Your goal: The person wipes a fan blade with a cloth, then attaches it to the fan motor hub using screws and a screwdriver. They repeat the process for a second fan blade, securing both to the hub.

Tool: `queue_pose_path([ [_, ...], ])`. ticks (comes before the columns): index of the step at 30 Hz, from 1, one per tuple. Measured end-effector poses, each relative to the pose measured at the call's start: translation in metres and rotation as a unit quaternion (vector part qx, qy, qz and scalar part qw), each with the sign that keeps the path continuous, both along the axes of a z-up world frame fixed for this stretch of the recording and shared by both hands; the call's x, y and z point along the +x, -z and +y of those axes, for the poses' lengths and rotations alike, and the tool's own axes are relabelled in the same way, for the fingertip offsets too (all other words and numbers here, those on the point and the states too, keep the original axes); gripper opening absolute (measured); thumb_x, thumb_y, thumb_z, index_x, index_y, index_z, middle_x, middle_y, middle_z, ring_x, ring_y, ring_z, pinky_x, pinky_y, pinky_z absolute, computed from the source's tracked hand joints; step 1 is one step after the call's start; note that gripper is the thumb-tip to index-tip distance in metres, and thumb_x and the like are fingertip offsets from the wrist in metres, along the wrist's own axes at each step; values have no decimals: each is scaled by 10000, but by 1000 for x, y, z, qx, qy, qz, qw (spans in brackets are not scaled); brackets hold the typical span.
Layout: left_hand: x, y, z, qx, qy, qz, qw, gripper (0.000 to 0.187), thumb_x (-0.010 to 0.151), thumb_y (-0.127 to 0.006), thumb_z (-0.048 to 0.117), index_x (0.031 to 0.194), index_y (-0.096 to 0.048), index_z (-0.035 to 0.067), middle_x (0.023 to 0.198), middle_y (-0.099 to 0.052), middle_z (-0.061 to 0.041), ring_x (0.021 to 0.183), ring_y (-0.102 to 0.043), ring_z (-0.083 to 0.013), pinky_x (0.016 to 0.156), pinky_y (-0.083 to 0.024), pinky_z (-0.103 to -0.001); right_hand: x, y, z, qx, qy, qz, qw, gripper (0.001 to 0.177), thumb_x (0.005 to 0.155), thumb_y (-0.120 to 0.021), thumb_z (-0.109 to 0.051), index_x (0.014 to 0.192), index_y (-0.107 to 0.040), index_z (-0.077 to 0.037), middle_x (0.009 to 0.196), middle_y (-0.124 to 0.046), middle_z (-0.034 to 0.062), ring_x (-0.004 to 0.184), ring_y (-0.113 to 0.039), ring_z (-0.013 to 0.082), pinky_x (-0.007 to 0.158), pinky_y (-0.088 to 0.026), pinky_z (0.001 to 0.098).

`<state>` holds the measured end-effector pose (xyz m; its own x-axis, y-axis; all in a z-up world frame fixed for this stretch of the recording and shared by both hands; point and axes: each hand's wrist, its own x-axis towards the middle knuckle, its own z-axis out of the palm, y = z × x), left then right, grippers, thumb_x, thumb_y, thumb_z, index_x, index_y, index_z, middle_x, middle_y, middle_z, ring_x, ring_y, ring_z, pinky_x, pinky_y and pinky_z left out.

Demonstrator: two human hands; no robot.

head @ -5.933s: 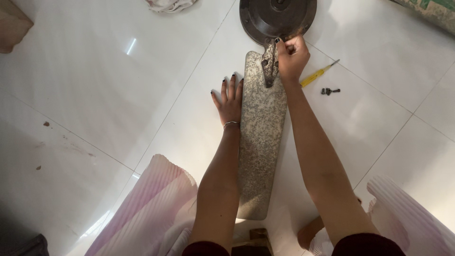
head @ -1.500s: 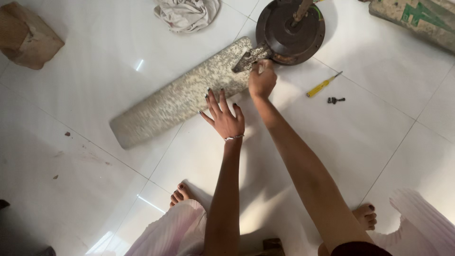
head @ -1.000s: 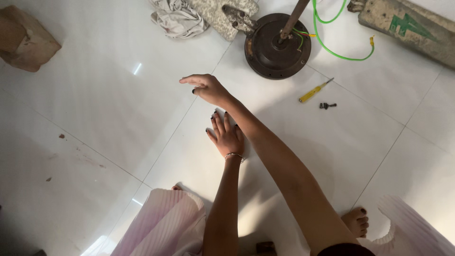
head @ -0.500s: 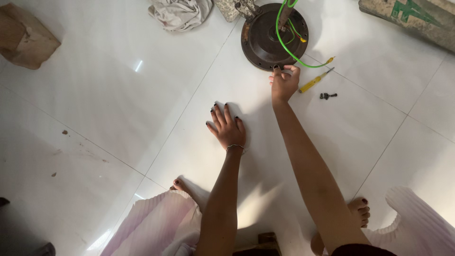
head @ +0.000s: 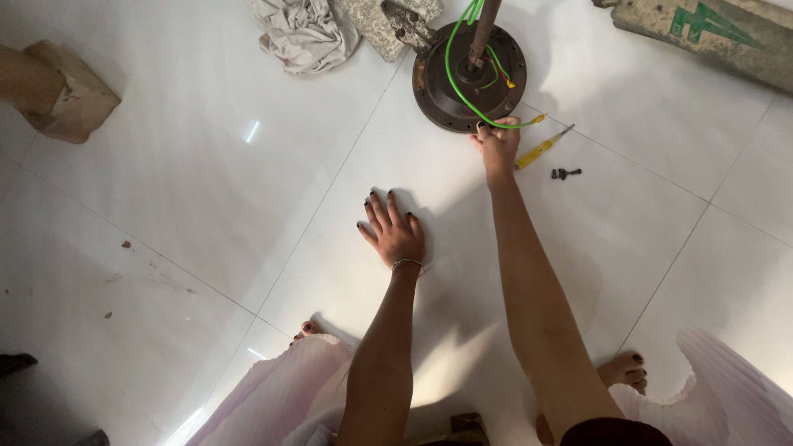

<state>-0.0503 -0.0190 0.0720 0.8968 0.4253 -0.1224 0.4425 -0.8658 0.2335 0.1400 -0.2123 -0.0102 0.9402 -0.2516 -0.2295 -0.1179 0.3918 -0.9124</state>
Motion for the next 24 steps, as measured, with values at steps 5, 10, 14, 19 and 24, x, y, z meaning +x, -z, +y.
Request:
queue_pose_path([
  [5,2,0,-3,18,10,-16,1000,673,935,-478,364,1568,-328,190,1690,-184,-110,1551,-150,-293,1218,-64,-616,4,-2,-14,-19,-33,-35,999,342,945,-668,7,1107,-382,-86,1000,-606,104,832,-646,138,831,-662,364],
  [10,-1,-2,-2,5,-1,-21,1000,683,924,-499,347,1571,-353,188,1698,-200,-111,1566,-164,-291,1233,-79,-616,4,-36,-33,-73,-118,57,989,283,918,-729,-65,990,-456,-50,860,-674,97,727,-763,167,662,-657,300],
  [14,-1,0,-4,13,2,-33,999,690,921,-516,349,1573,-361,187,1697,-219,-112,1569,-178,-295,1235,-95,-622,18,-64,-78,-156,-127,-2,980,104,931,-727,-74,961,-643,-19,823,-684,57,702,-694,117,602,-605,260],
  [19,1,3,-5,26,3,-35,999,703,905,-524,355,1569,-358,193,1691,-226,-117,1557,-185,-291,1228,-101,-627,43,-81,-152,-416,55,23,908,106,897,-760,-131,937,-715,-44,812,-742,62,691,-721,163,641,-576,300],
  [24,0,7,-5,20,0,-38,999,711,920,-513,355,1589,-346,182,1695,-232,-112,1562,-188,-290,1228,-98,-626,48,-69,-229,-651,-24,95,753,187,919,-758,-227,1072,-733,-123,1271,-562,102,1141,-577,267,928,-509,400],
])
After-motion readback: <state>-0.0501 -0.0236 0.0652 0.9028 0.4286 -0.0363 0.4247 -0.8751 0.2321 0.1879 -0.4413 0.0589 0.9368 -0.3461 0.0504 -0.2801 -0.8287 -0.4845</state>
